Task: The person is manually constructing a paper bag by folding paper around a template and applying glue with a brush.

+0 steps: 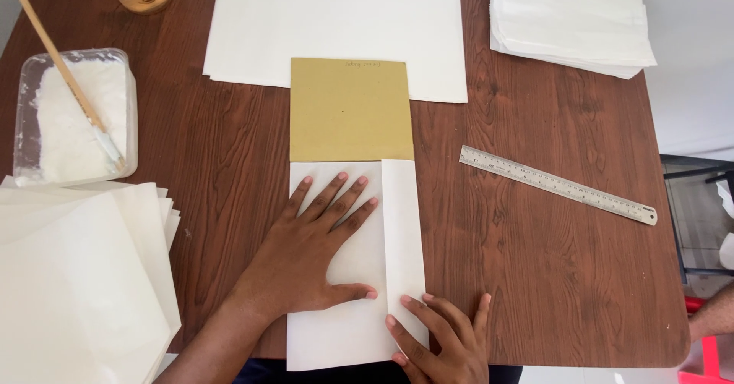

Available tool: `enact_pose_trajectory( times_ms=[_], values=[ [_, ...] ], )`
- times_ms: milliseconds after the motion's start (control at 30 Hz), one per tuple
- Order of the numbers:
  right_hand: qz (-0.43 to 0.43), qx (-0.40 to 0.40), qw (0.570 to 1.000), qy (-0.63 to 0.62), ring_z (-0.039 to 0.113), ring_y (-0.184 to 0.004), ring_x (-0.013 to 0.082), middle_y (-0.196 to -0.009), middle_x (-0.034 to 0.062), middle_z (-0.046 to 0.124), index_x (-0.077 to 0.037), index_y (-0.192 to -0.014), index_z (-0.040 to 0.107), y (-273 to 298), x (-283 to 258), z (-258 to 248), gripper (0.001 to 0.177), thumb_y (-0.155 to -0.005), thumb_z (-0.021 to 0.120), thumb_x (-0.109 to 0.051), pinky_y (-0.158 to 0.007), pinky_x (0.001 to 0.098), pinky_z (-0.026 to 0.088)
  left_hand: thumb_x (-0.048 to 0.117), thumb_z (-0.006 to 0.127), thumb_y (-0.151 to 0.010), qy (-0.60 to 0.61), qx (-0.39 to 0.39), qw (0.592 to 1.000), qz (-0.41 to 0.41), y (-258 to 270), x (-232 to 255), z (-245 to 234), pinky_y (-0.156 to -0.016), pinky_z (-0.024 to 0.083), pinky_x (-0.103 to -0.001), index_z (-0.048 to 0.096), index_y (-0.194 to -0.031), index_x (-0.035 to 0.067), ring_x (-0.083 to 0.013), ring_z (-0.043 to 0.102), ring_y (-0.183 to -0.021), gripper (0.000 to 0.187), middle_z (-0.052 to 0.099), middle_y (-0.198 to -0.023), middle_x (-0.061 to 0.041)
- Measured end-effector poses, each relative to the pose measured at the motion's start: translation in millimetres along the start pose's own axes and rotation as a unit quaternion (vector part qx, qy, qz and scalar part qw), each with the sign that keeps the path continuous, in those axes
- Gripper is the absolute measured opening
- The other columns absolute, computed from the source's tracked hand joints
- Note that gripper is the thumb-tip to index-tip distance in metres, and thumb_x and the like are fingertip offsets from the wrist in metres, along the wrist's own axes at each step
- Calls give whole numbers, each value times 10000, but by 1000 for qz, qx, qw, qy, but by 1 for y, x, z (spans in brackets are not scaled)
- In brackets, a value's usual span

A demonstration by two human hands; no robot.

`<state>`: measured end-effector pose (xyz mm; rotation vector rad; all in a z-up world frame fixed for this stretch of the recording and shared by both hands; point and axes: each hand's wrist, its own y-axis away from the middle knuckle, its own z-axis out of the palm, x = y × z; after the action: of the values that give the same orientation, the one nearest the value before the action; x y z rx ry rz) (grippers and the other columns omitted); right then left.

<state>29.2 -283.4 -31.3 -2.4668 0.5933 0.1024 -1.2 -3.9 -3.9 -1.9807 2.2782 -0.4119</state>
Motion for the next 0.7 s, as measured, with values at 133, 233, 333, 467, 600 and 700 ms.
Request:
enact_pose_trajectory(
  times_ms=[133, 233, 333, 467, 600, 700],
  values=[
    [-14, -10, 1000, 15, 633, -1180, 233, -1285, -28, 668, -340, -1221, 686, -3, 0, -2, 313, -1025, 475, -462, -1154, 835, 156, 978, 539, -785, 3, 4, 1000, -1, 0, 0, 1, -1288, 10, -507, 264, -1633, 178, -262, 112, -1600, 1198, 199, -1722, -60],
    [-19, -19, 999, 17, 621, -1184, 226, -1296, -33, 660, -345, -1219, 693, -5, -1, -5, 302, -1013, 502, -454, -1147, 841, 141, 983, 538, -778, 1, 3, 1000, 1, 0, 0, 1, -1287, 20, -504, 267, -1631, 177, -261, 121, -1597, 1204, 206, -1719, -60],
    [-21, -30, 999, 21, 611, -1182, 228, -1301, -39, 650, -354, -1198, 713, -8, -2, -6, 288, -979, 555, -456, -1130, 852, 141, 975, 552, -769, 9, 1, 1000, 4, -1, -1, 1, -1284, 26, -512, 276, -1626, 170, -269, 137, -1592, 1208, 218, -1714, -70],
    [-35, -40, 998, 24, 603, -1178, 241, -1300, -35, 642, -348, -1175, 732, -12, -5, -11, 289, -975, 552, -452, -1105, 868, 134, 967, 543, -777, 21, 2, 1000, 3, 0, 0, 0, -1282, 19, -518, 271, -1631, 165, -271, 134, -1593, 1203, 219, -1715, -75],
    [-66, -56, 996, -1, 572, -1210, 250, -1338, -43, 635, -376, -1212, 715, -14, 4, -21, 441, -1013, 420, -636, -1110, 857, 90, 961, 562, -779, 29, -1, 1000, 5, 0, -1, 1, -1278, 12, -516, 277, -1625, 162, -270, 132, -1589, 1198, 212, -1714, -76],
    [-4, -98, 972, -214, 651, -1189, 260, -1265, 70, 683, -219, -1211, 755, -27, 15, -37, 530, -1053, 386, -564, -1212, 713, 106, 976, 544, -782, 21, 0, 1000, 10, 1, -1, 3, -1281, 2, -510, 267, -1629, 163, -270, 117, -1593, 1206, 199, -1718, -71]
  ],
)
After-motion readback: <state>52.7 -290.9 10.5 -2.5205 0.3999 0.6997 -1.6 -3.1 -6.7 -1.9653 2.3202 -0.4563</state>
